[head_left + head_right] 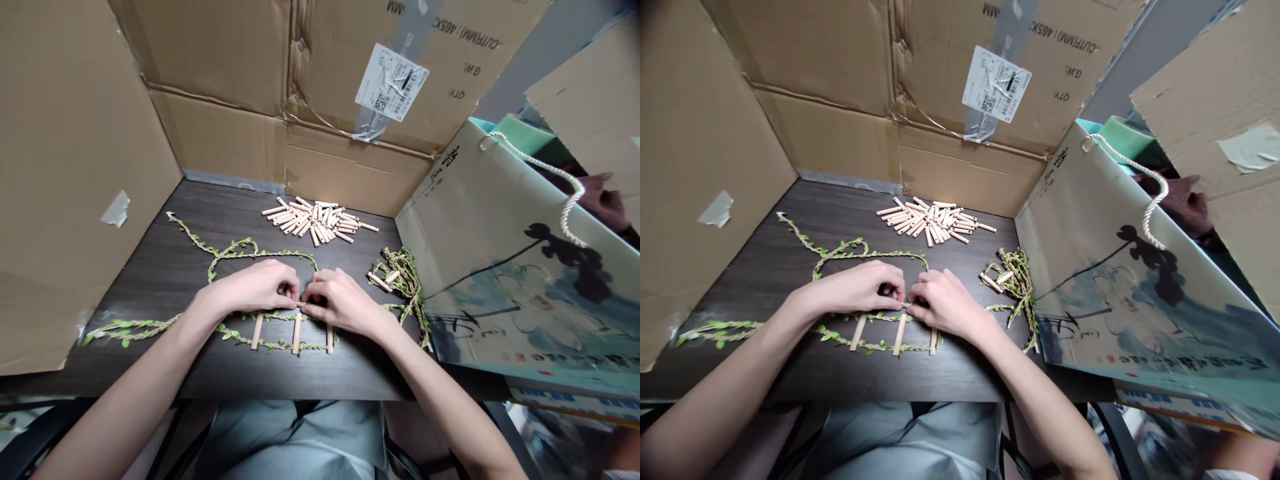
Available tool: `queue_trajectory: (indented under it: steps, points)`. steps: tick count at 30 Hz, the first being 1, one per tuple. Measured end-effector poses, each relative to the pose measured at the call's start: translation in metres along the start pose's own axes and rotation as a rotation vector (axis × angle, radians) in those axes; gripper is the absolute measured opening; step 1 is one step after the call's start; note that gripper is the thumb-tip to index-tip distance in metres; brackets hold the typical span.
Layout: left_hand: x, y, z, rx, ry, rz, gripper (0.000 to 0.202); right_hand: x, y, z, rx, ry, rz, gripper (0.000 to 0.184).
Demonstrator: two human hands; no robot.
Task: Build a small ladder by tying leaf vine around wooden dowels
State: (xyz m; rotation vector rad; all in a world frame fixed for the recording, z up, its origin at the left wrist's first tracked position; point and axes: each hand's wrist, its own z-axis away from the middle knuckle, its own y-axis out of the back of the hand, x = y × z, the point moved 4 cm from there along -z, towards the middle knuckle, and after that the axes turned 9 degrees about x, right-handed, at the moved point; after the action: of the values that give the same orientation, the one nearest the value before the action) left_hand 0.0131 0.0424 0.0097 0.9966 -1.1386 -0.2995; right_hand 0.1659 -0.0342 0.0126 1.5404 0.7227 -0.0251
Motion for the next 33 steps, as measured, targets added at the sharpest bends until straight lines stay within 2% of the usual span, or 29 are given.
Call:
queue_trajectory:
  steps: [6,10,23,26,29,33]
  points:
    - [-0.004,-0.001,0.000,-0.010,0.048,0.051,0.010,0.007,-0.008,0.010,0.060,-0.099,-0.099,0.015]
    - [-0.005,-0.001,0.001,-0.041,0.091,0.084,0.011,0.008,-0.009,0.010,0.075,-0.089,-0.088,0.018]
    - [-0.004,0.001,0.002,-0.025,0.056,0.079,0.014,0.011,-0.009,0.010,0.028,-0.093,-0.080,0.014]
    - [-0.003,0.000,0.001,-0.037,0.071,0.075,0.013,0.011,-0.004,0.009,0.058,-0.079,-0.094,0.016]
    - [-0.003,0.003,0.001,-0.008,0.070,0.095,0.017,0.014,0.012,0.011,0.139,-0.096,-0.124,0.016]
    - [-0.003,0.010,0.000,0.096,0.050,0.083,0.017,0.032,0.031,0.018,0.236,-0.300,-0.086,0.019]
